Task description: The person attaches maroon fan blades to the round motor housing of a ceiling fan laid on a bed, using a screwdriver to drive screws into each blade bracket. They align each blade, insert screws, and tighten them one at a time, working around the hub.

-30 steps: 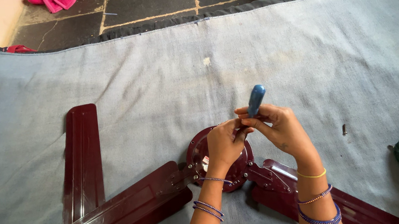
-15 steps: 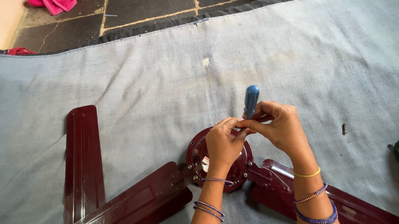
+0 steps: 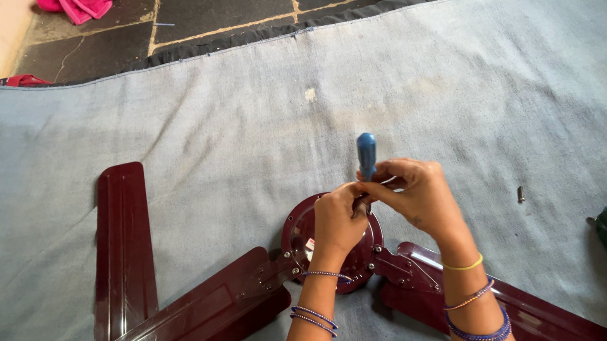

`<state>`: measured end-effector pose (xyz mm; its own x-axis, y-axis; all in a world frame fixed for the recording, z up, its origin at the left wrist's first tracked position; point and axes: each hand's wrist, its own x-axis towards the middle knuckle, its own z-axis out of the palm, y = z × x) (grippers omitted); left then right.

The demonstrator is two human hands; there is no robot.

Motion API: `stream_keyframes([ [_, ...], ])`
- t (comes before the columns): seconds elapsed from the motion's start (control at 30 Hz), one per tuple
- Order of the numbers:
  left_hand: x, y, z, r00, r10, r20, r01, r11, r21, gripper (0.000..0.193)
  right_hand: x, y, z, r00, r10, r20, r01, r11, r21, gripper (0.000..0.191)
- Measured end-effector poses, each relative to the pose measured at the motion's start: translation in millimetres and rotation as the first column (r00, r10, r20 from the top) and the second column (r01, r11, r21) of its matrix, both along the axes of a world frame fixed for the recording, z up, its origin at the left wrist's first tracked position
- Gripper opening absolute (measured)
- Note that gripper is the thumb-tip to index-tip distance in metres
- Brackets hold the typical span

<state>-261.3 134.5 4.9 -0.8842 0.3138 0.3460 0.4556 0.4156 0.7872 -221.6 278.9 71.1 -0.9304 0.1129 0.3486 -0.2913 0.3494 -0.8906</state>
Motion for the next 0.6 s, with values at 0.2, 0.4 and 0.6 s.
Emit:
stream_keyframes([
  [0.2,-2.6,-2.8,3.5,0.997,-0.037,-0.075,0.038,0.999,0.017,0.019,-7.3,-23.5,-8.5,0.953,-0.283,-0.105,0.284,0.959,-0.005,0.026],
  [0.4,0.9,-2.2,12.9,0.994,0.002,0.11,-0.009,0.998,0.058,0.014,-3.4,-40.7,-13.8,0.87,-0.44,-0.222,0.47,0.877,0.1,0.032],
  [0.6,-0.5,2.1,9.2,0.998,0.0,0.057,-0.003,0.998,0.056,0.011,-10.7,-38.2,-21.6,0.857,-0.494,-0.147,0.514,0.843,0.158,0.038],
])
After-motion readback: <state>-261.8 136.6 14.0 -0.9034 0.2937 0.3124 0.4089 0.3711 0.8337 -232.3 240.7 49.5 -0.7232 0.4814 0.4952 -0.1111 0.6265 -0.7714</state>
